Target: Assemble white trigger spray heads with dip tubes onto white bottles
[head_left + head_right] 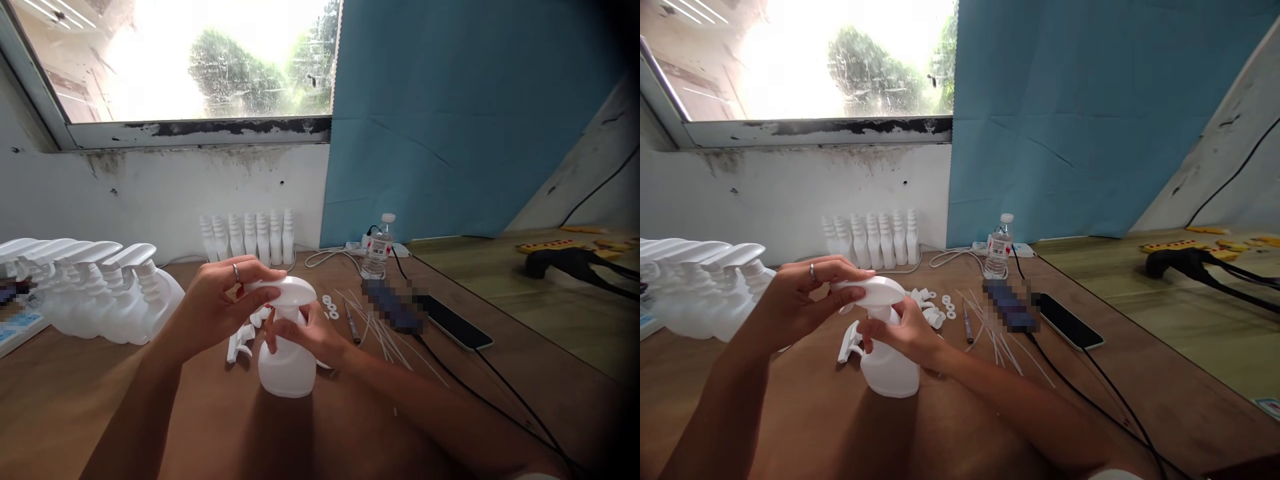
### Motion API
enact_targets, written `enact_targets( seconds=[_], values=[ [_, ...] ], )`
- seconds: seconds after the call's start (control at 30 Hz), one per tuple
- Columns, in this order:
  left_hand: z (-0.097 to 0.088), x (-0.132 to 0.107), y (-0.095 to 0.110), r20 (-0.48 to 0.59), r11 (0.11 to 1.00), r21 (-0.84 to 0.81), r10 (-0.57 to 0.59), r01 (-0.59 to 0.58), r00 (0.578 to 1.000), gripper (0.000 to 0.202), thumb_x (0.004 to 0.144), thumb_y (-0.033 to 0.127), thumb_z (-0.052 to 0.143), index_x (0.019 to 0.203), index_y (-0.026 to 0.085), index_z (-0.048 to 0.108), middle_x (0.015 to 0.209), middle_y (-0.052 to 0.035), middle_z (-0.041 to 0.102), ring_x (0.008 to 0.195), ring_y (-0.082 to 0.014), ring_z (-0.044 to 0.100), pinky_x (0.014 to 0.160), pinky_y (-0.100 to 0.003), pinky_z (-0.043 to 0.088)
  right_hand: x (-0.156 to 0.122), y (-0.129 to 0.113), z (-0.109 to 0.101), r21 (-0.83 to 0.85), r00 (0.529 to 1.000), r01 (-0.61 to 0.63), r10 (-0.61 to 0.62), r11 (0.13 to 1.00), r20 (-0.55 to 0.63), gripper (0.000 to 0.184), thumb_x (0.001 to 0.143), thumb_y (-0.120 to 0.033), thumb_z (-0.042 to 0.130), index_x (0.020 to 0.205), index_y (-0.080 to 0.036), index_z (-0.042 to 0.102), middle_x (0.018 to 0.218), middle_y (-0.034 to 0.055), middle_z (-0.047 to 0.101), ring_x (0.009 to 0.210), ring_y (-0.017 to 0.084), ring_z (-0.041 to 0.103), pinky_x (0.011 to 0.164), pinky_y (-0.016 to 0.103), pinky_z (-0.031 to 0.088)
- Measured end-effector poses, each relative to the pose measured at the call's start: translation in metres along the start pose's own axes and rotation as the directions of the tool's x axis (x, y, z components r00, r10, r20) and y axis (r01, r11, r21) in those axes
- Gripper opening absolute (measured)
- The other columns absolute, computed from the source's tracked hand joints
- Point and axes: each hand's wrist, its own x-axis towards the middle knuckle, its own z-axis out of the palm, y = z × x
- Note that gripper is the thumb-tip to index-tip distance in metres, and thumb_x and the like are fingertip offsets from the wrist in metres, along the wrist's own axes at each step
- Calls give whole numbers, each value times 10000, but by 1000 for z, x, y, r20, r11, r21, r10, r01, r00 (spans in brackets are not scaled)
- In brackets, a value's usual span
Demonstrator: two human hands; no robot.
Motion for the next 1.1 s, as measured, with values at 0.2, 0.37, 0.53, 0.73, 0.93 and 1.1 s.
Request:
enact_targets(
  seconds=[0.2,0.37,0.53,0.73,0.93,1.1],
  values=[
    [0,1,0,23,1000,-26,-12,13,1000,179,871,292,623,978,181,714,780,-30,646,662,-108,546,577,-224,426,-1,-1,-1,-3,999,-33,33,999,19,369,848,-506,609,760,-148,606,660,41,618,665,159,576,669,300,468],
    [0,1,0,27,999,-12,-41,42,999,191,870,314,622,971,178,712,780,-33,646,676,-115,551,577,-225,427,0,-4,0,80,998,-16,11,997,62,419,862,-556,555,821,-143,612,689,54,626,649,164,580,618,298,472],
    [0,0,1,26,999,-30,-39,39,999,171,862,295,636,971,191,716,798,-27,648,683,-110,556,586,-223,427,-1,-6,2,-8,1000,-7,7,1000,23,366,853,-513,599,777,-155,598,637,38,608,651,163,575,642,301,471],
    [0,0,1,32,996,-61,-69,71,997,164,860,293,637,961,188,712,802,-23,647,679,-111,562,583,-228,432,-3,-2,2,149,999,29,-33,988,27,408,882,-527,551,1044,-153,530,677,31,608,606,155,579,594,294,466],
    [1,1,1,35,997,-60,-53,55,998,163,858,281,639,963,176,705,832,-32,668,712,-118,587,616,-230,450,-2,-6,5,40,999,-21,22,999,-25,330,860,-489,597,857,-161,561,655,32,612,605,151,564,593,285,435],
    [-3,0,-2,50,997,-52,-58,61,997,182,863,288,627,987,165,676,883,-46,682,738,-127,609,643,-229,478,6,-4,-4,51,991,-79,73,996,111,357,829,-486,621,738,-142,606,653,36,609,649,154,556,681,305,448]
  ],
)
